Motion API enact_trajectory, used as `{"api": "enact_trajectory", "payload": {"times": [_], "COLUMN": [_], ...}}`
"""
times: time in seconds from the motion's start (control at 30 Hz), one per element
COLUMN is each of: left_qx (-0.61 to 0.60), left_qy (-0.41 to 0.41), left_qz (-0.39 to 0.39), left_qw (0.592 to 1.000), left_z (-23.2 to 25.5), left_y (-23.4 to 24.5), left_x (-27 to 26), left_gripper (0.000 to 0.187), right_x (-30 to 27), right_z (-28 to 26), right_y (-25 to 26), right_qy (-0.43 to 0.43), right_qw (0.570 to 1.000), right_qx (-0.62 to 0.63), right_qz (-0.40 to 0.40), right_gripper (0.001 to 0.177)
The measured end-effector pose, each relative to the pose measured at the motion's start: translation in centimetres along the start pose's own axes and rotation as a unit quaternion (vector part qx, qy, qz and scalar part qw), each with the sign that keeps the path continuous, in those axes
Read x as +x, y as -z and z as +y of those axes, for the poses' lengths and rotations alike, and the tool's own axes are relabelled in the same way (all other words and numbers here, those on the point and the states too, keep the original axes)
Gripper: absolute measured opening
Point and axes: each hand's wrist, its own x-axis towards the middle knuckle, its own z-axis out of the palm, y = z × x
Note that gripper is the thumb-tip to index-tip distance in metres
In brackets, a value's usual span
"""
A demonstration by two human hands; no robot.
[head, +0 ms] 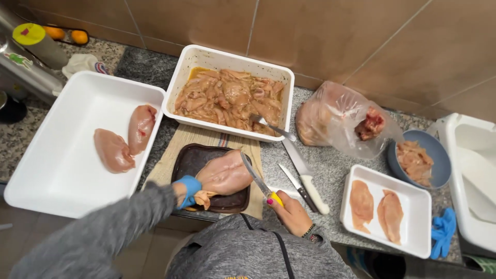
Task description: Slicing raw chicken breasts into thin strips on a cutting board.
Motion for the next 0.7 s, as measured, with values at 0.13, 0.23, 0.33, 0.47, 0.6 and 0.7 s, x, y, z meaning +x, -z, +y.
{"api": "enact_trajectory", "payload": {"times": [0.13,0.23,0.33,0.47,0.6,0.7], "left_qx": [-0.151,-0.153,0.014,-0.067,-0.087,0.012], "left_qy": [-0.013,-0.237,-0.301,-0.11,-0.009,-0.137], "left_qz": [-0.041,0.115,0.157,0.093,0.088,0.102], "left_qw": [0.988,0.953,0.94,0.987,0.992,0.985], "left_z": [-1.7,-0.1,-0.2,-1.8,-2.4,-5.1], "left_y": [1.1,-1.6,-2.5,0.0,0.2,1.4], "left_x": [3.1,2.5,-1.3,-3.4,-5.9,-5.4], "left_gripper": [0.026,0.025,0.033,0.024,0.011,0.015], "right_x": [1.0,1.2,-0.1,-0.8,-3.2,-4.0], "right_z": [2.3,1.8,1.3,0.1,-5.1,-7.0], "right_y": [1.3,1.4,-0.3,-3.6,-7.1,-9.9], "right_qy": [0.008,-0.03,0.012,0.092,0.062,0.053], "right_qw": [1.0,0.996,0.99,0.98,0.97,0.937], "right_qx": [-0.006,-0.068,-0.12,-0.14,-0.208,-0.336], "right_qz": [0.024,0.048,0.075,0.109,0.105,0.081], "right_gripper": [0.044,0.038,0.041,0.046,0.043,0.035]}}
